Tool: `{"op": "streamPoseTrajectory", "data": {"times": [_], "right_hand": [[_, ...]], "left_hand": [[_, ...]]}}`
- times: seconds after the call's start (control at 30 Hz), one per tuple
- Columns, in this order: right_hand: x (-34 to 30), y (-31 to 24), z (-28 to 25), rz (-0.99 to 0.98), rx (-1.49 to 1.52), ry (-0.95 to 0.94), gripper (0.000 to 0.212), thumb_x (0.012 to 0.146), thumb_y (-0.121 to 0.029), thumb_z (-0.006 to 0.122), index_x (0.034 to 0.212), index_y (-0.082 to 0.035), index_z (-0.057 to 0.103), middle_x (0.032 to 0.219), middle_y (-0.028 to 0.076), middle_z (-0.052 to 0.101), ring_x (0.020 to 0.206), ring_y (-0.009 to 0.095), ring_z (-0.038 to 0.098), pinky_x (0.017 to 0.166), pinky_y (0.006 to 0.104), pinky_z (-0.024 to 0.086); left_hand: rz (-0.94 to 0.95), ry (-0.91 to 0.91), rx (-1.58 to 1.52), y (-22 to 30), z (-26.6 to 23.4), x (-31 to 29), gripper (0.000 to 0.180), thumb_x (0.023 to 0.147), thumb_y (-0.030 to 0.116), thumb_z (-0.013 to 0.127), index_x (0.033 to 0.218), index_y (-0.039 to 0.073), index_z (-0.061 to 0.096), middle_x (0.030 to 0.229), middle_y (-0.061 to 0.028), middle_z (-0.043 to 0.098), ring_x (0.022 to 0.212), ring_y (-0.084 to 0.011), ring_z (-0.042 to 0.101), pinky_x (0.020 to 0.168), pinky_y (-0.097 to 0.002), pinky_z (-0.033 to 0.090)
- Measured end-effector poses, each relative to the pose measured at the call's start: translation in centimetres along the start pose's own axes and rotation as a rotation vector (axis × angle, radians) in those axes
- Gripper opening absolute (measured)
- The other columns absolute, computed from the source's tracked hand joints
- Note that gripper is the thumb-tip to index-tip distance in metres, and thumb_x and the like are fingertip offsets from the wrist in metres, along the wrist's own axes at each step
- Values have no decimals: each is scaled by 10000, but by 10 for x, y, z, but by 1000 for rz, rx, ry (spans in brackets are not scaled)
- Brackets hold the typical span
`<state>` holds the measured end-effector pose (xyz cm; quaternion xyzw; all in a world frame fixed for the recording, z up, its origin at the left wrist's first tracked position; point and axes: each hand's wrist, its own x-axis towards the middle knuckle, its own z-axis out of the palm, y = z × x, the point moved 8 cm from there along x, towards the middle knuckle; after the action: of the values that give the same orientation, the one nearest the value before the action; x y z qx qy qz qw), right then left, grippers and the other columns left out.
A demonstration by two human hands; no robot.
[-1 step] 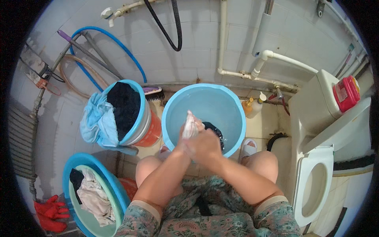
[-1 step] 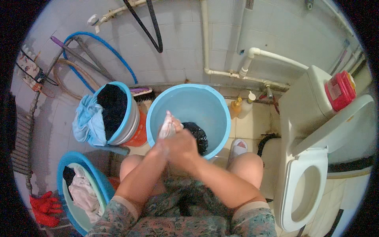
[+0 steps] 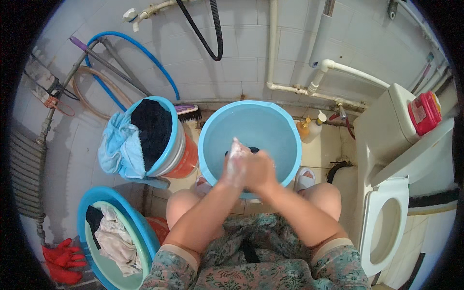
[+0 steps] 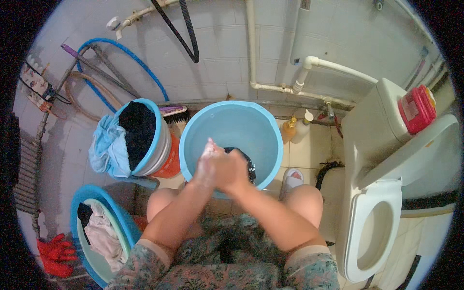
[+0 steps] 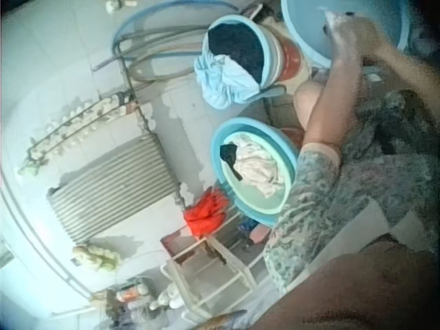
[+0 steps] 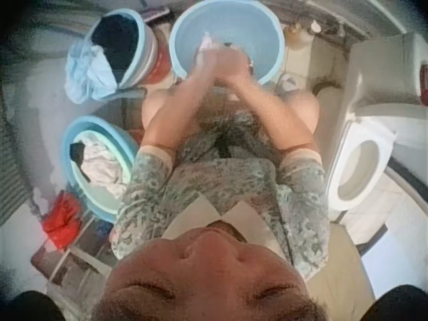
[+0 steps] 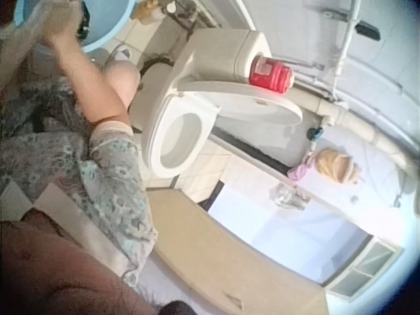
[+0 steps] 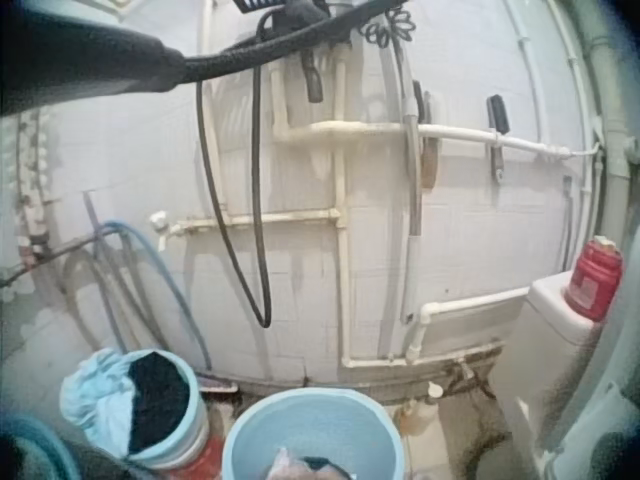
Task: The person sits on the floor and hand-washes a dark garment in a blue basin filled with water. They apply soap from a yellow bar to the garment, scrub it thoroughly, and rinse it in the basin.
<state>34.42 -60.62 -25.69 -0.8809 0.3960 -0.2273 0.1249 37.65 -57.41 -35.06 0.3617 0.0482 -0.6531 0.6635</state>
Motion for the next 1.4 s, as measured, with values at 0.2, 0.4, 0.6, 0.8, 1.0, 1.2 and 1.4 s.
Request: {"op": "streamPoseTrajectory", "data": {"times": [0.2,0.4,0.6,0.8,1.0,1.2,1.4], "right_hand": [[-9,-40,-28,-132,45,132,294,845,-277,519,711,-52,653,648,149,614,593,320,588,606,422,441],[18,58,-25,268,66,79,421,882,-394,470,757,-52,681,688,173,632,631,329,602,680,437,459],[18,82,-30,459,675,213,436,853,-403,549,674,-8,596,610,211,552,573,362,550,563,407,429],[-20,34,34,122,330,301,166,749,-219,669,696,-66,630,752,135,630,621,320,571,576,402,456],[13,19,-23,75,102,-62,176,808,-233,595,761,-73,653,697,168,608,684,344,581,602,444,451],[4,7,7,76,3,-187,283,886,-294,483,805,-79,648,750,177,637,720,351,605,639,459,461],[-12,1,14,128,180,72,273,860,-263,501,768,-72,674,690,215,611,723,397,594,718,456,461]], "left_hand": [[-52,-381,71,27,-5,10,390,936,406,410,1155,103,519,1103,-39,567,1015,-174,524,852,-333,428],[-39,-131,40,2,41,-11,399,932,467,390,1074,112,504,994,-42,566,927,-193,562,815,-363,459],[88,-132,101,37,40,-16,321,946,404,411,973,91,481,939,-41,519,895,-174,534,828,-338,447],[-267,-712,-212,4,24,16,339,946,400,403,1036,89,501,966,-60,564,951,-182,551,836,-359,460],[-51,-199,59,-4,30,-12,500,934,425,400,1261,47,401,1172,-124,514,1099,-238,494,939,-394,398],[-152,-273,-91,-6,5,11,487,911,480,429,1150,60,491,1088,-70,531,997,-192,525,841,-356,448],[-291,-627,-351,6,-29,45,343,938,414,412,976,97,539,882,-51,589,851,-190,567,803,-358,461]]}}
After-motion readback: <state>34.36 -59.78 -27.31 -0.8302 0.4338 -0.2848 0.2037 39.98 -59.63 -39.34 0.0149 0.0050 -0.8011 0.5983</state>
